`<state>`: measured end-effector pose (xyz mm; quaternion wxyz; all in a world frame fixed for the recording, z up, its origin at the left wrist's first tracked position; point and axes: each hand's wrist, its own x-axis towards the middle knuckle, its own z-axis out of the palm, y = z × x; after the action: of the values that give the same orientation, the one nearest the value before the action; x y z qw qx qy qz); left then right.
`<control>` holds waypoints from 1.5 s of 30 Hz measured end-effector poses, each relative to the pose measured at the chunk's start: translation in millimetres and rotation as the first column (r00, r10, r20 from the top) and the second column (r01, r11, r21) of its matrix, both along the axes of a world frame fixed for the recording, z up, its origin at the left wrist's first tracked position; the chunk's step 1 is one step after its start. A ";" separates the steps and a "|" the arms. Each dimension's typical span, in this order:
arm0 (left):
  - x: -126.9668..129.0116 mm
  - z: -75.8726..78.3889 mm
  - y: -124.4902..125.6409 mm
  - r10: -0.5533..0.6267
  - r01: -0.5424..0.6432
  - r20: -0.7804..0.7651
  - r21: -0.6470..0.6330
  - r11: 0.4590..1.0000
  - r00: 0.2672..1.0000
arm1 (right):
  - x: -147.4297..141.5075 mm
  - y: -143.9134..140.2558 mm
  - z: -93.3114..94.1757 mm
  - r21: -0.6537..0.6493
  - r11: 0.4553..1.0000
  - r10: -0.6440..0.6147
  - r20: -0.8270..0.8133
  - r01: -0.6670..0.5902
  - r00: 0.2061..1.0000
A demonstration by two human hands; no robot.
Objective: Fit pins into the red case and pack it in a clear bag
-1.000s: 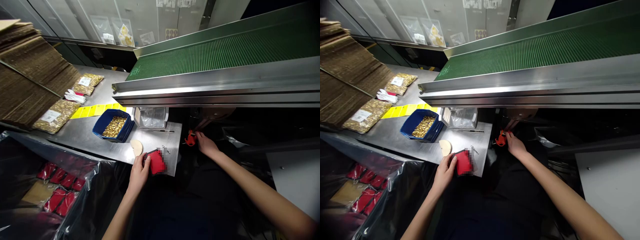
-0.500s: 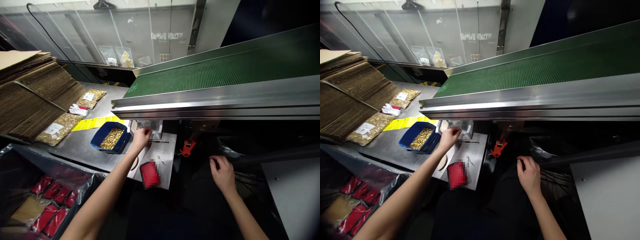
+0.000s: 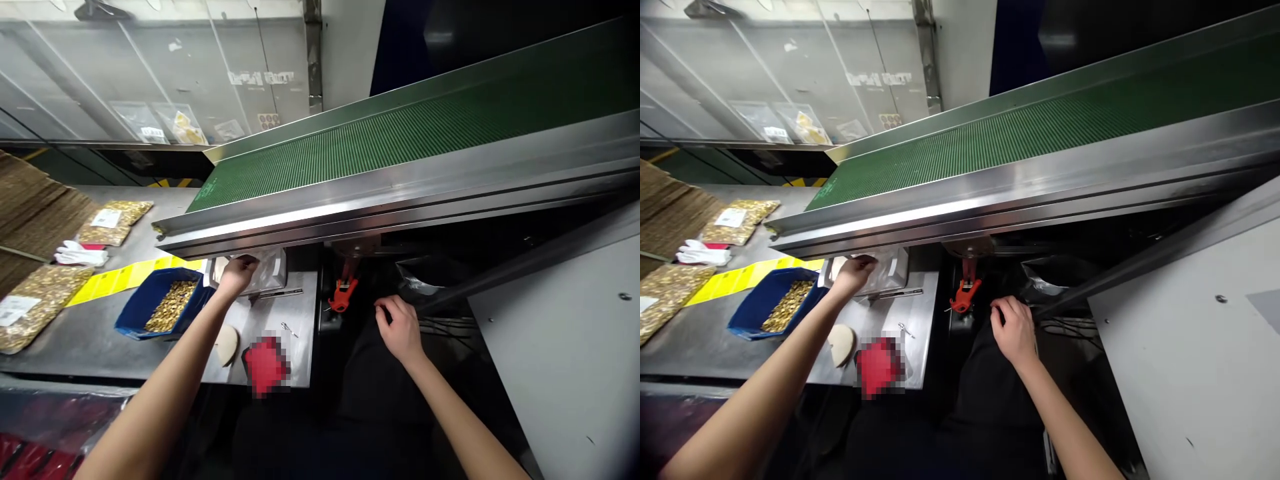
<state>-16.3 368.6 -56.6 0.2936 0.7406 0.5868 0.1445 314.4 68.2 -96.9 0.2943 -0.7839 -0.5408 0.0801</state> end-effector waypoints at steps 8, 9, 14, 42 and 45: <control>-4.6 -9.1 -1.3 -0.026 0.029 -0.077 0.039 0.999 0.997 | -21.7 10.1 4.9 -0.019 0.997 0.075 0.043 -0.074 0.996; -3.6 -11.3 -2.3 -0.045 0.049 -0.095 0.034 0.998 0.994 | -24.9 10.9 5.1 -0.022 0.996 0.083 0.050 -0.082 0.995; 2.6 -20.7 -12.3 -0.181 0.192 -0.135 0.078 0.978 0.974 | -35.3 13.0 6.6 -0.033 0.994 0.105 0.078 -0.103 0.991; 5.5 -27.4 5.3 -0.168 0.162 -0.075 -0.077 0.984 0.983 | -32.1 16.0 -4.1 -0.001 0.994 0.113 0.113 -0.113 0.987; 9.4 -32.3 6.4 -0.108 0.101 -0.108 -0.071 0.992 0.988 | -32.1 15.8 -5.1 -0.001 0.994 0.111 0.115 -0.111 0.987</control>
<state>-6.9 375.0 -88.9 0.2914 0.7674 0.5672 0.0679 282.3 84.1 -102.0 0.2600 -0.7551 -0.5998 0.0498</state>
